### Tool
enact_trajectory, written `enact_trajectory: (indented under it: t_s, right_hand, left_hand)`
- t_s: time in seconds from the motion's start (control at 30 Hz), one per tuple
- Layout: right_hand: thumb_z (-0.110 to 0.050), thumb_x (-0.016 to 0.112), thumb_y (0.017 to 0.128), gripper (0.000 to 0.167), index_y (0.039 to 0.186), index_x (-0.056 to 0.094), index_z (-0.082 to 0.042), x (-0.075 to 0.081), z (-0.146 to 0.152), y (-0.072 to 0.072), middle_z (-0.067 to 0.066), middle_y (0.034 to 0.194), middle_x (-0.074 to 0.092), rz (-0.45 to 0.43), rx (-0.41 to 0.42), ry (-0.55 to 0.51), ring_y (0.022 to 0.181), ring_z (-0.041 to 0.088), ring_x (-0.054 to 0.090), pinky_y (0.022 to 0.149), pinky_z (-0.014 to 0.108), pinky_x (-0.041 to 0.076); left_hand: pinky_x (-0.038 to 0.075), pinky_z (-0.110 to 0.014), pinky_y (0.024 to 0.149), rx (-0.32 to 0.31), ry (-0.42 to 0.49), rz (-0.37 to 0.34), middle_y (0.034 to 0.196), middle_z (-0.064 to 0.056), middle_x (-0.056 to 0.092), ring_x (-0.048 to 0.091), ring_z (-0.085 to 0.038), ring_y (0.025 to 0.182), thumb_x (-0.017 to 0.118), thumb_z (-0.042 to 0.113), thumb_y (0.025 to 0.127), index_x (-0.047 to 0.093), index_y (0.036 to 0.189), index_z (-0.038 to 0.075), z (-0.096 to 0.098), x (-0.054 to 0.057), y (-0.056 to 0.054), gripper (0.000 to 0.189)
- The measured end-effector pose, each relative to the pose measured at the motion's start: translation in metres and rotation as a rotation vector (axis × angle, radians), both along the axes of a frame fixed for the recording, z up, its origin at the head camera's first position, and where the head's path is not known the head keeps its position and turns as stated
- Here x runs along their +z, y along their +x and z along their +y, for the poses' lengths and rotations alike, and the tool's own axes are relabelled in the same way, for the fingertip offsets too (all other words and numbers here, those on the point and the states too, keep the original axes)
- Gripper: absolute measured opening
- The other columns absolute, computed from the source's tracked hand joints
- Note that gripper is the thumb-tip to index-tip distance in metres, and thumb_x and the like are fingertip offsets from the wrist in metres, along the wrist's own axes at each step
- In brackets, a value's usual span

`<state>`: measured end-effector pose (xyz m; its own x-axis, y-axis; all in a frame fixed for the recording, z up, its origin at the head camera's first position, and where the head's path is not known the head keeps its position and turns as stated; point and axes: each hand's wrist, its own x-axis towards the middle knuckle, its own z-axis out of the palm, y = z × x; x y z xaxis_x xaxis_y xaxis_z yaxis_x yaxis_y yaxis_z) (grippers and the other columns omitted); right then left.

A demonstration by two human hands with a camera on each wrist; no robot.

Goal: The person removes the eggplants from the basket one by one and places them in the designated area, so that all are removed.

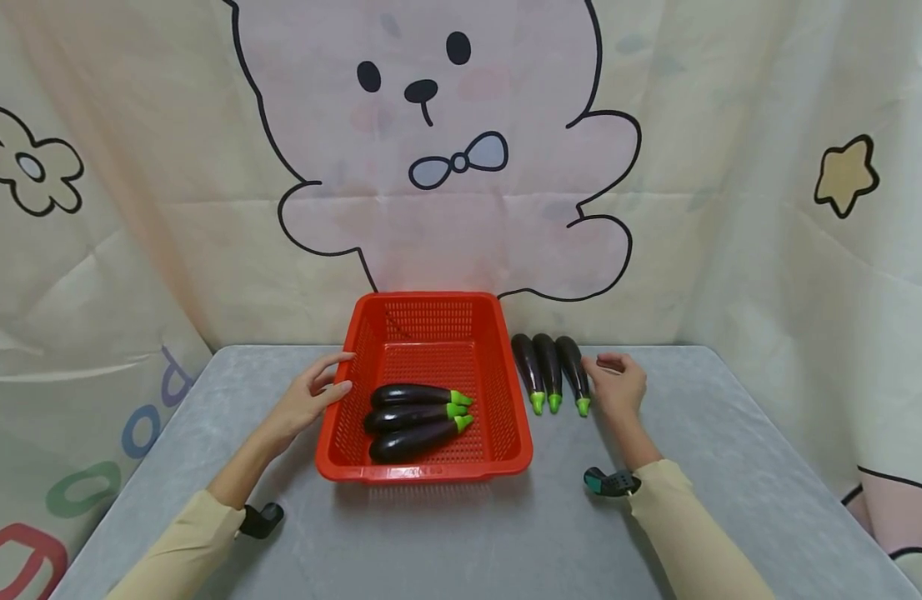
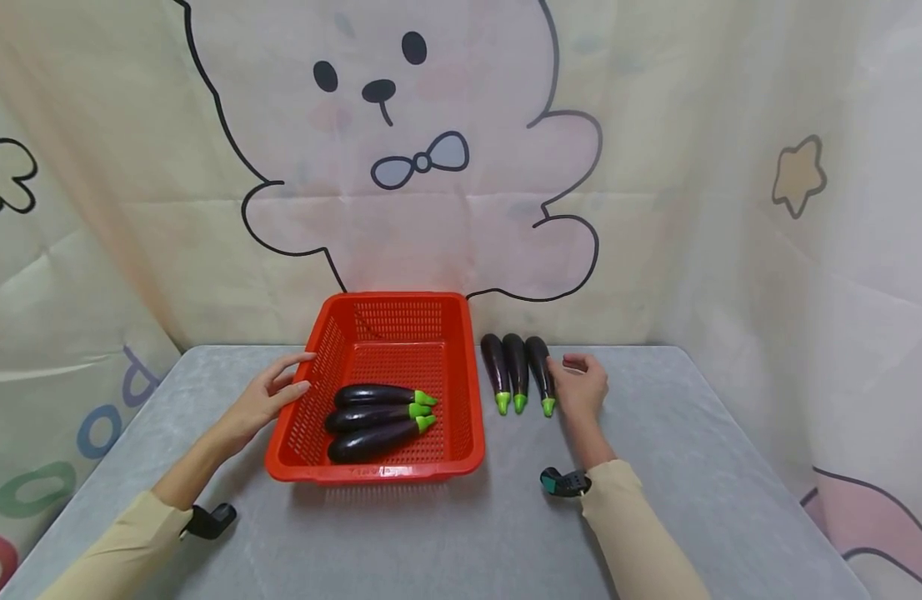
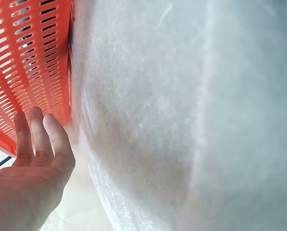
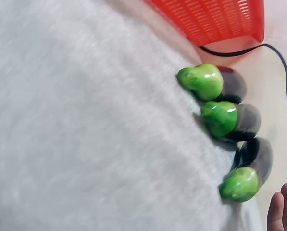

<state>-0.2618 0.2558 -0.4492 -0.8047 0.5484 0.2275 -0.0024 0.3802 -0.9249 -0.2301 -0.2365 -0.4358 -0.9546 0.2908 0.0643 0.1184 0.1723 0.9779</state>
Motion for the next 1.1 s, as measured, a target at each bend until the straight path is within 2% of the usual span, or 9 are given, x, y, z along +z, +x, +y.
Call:
enact_trajectory:
  t_s: [0.2,0.43,0.7,0.97,1.1]
  right_hand:
    - [-0.013,0.08,0.088,0.028,0.106,0.069,0.005,0.011,-0.002,-0.006,0.017,0.103,0.067,0.084,-0.003,-0.03,0.077,0.007,0.061,0.067,0.015,0.047]
    - [-0.015,0.079,0.089,0.029,0.108,0.068,0.005,0.025,-0.006,-0.011,0.009,0.099,0.065,0.135,0.052,-0.095,0.079,0.009,0.062,0.063,0.016,0.05]
    - [-0.014,0.077,0.092,0.036,0.117,0.064,0.008,0.04,-0.016,-0.02,0.008,0.104,0.064,0.142,0.218,-0.208,0.085,0.014,0.064,0.067,0.021,0.055]
    - [-0.008,0.078,0.09,0.031,0.114,0.064,0.007,0.056,-0.034,-0.027,0.002,0.099,0.066,0.131,0.349,-0.355,0.087,0.014,0.063,0.068,0.025,0.058]
    - [-0.01,0.077,0.092,0.032,0.117,0.064,0.005,0.063,-0.043,-0.029,0.004,0.102,0.065,0.13,0.441,-0.365,0.089,0.014,0.065,0.073,0.028,0.058]
  left_hand:
    - [0.058,-0.043,0.082,0.003,-0.003,-0.001,0.136,-0.028,0.051,0.066,-0.037,0.105,0.063,0.023,0.103,0.042,0.152,0.016,0.001,-0.001,0.0,0.054]
    - [0.058,-0.043,0.082,0.002,0.0,-0.001,0.136,-0.028,0.051,0.065,-0.038,0.105,0.063,0.022,0.103,0.042,0.152,0.016,0.001,-0.002,0.0,0.054]
    - [0.058,-0.044,0.081,0.0,0.007,-0.008,0.135,-0.028,0.051,0.065,-0.039,0.105,0.063,0.022,0.103,0.042,0.152,0.016,0.002,0.0,0.0,0.054]
    - [0.058,-0.043,0.082,0.007,-0.001,0.0,0.135,-0.028,0.051,0.066,-0.036,0.103,0.063,0.02,0.103,0.041,0.152,0.016,0.003,0.001,0.002,0.054]
    - [0.058,-0.042,0.082,0.016,-0.005,-0.001,0.135,-0.027,0.051,0.067,-0.035,0.103,0.063,0.02,0.103,0.042,0.152,0.017,0.002,0.001,0.003,0.054]
